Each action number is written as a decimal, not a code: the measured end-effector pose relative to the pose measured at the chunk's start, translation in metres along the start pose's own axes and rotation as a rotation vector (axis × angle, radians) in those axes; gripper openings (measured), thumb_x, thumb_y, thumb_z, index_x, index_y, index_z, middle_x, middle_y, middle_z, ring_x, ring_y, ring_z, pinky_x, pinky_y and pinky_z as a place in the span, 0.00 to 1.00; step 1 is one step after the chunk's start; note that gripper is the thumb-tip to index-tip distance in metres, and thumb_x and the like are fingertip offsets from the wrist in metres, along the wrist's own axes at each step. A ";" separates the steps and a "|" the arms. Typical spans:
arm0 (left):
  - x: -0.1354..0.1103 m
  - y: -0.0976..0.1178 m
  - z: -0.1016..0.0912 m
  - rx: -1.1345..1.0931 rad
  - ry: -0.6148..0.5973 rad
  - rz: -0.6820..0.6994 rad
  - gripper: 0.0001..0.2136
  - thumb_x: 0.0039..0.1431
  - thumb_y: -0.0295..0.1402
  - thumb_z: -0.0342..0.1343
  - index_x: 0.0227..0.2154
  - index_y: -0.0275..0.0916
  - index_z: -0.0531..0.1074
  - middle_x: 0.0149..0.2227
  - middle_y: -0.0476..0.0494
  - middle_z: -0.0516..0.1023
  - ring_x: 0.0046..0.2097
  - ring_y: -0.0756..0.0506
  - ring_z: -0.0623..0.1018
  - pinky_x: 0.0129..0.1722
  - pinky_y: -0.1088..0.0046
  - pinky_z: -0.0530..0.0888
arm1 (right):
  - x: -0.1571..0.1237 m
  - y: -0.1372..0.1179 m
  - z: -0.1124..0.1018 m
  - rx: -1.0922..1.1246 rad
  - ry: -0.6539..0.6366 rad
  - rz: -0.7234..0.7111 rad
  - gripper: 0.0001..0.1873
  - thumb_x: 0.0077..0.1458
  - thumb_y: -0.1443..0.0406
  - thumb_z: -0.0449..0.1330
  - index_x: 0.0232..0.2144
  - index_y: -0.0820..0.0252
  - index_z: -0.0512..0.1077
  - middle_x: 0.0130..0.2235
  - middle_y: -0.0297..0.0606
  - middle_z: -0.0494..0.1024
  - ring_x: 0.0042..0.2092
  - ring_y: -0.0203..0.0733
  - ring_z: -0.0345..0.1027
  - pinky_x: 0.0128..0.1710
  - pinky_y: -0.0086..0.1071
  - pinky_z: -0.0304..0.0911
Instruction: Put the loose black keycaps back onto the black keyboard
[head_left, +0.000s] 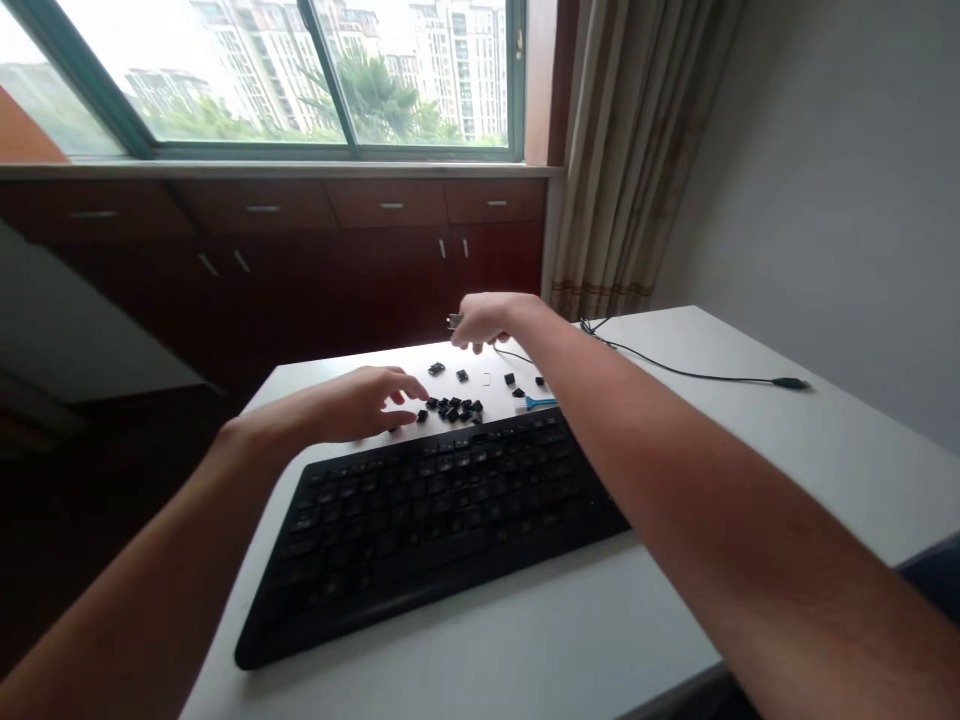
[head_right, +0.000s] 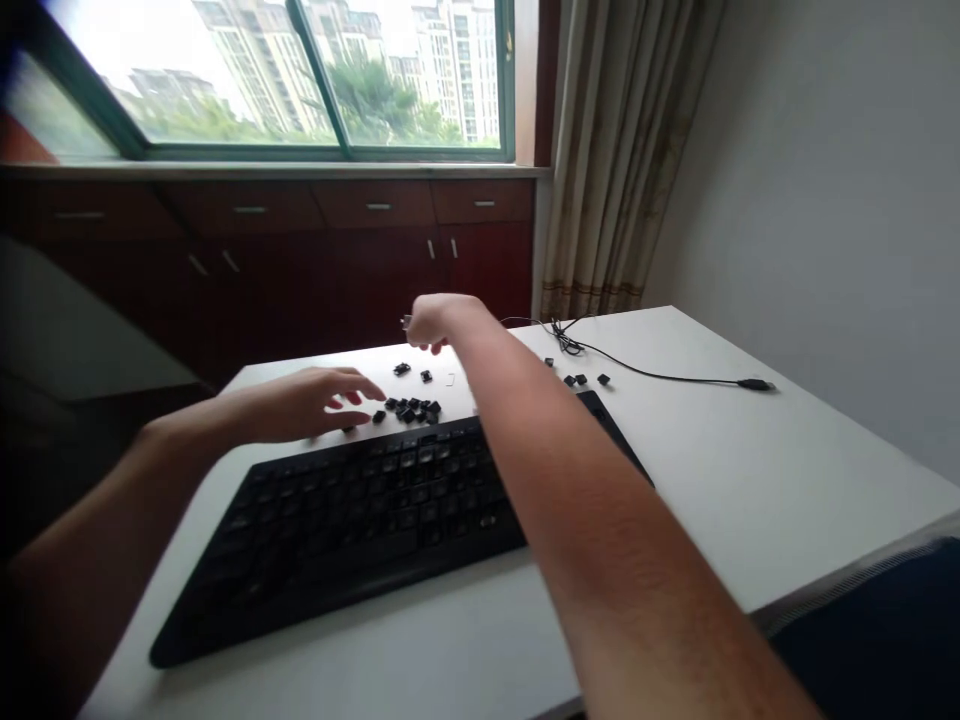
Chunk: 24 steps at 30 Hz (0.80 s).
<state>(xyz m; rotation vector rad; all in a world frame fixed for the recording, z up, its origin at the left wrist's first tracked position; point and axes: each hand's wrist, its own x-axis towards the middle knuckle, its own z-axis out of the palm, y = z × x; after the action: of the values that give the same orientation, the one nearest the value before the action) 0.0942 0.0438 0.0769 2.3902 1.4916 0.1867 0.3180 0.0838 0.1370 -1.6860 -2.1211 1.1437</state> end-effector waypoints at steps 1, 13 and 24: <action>0.001 0.000 0.002 -0.006 -0.042 0.047 0.15 0.52 0.43 0.66 0.43 0.48 0.81 0.44 0.51 0.83 0.41 0.46 0.79 0.42 0.75 0.74 | -0.002 0.009 -0.004 -0.073 -0.022 -0.006 0.07 0.54 0.67 0.68 0.32 0.69 0.78 0.37 0.45 0.80 0.39 0.44 0.73 0.38 0.36 0.68; 0.010 -0.010 0.024 -0.071 -0.082 0.246 0.21 0.59 0.44 0.58 0.53 0.40 0.74 0.47 0.37 0.79 0.42 0.40 0.80 0.42 0.65 0.77 | -0.027 0.045 0.030 -0.356 -0.087 -0.138 0.20 0.48 0.53 0.70 0.42 0.56 0.79 0.38 0.38 0.81 0.36 0.42 0.73 0.29 0.30 0.60; -0.005 -0.025 -0.008 -0.076 -0.108 0.199 0.16 0.63 0.40 0.55 0.51 0.42 0.76 0.50 0.39 0.79 0.45 0.42 0.80 0.42 0.70 0.75 | -0.022 0.051 0.043 -0.406 -0.104 -0.182 0.15 0.52 0.56 0.66 0.41 0.55 0.78 0.40 0.37 0.81 0.39 0.43 0.73 0.31 0.30 0.59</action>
<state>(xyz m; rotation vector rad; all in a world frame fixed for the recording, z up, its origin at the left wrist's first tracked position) 0.0686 0.0510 0.0760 2.4437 1.1783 0.1534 0.3379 0.0475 0.0797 -1.5617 -2.6515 0.8037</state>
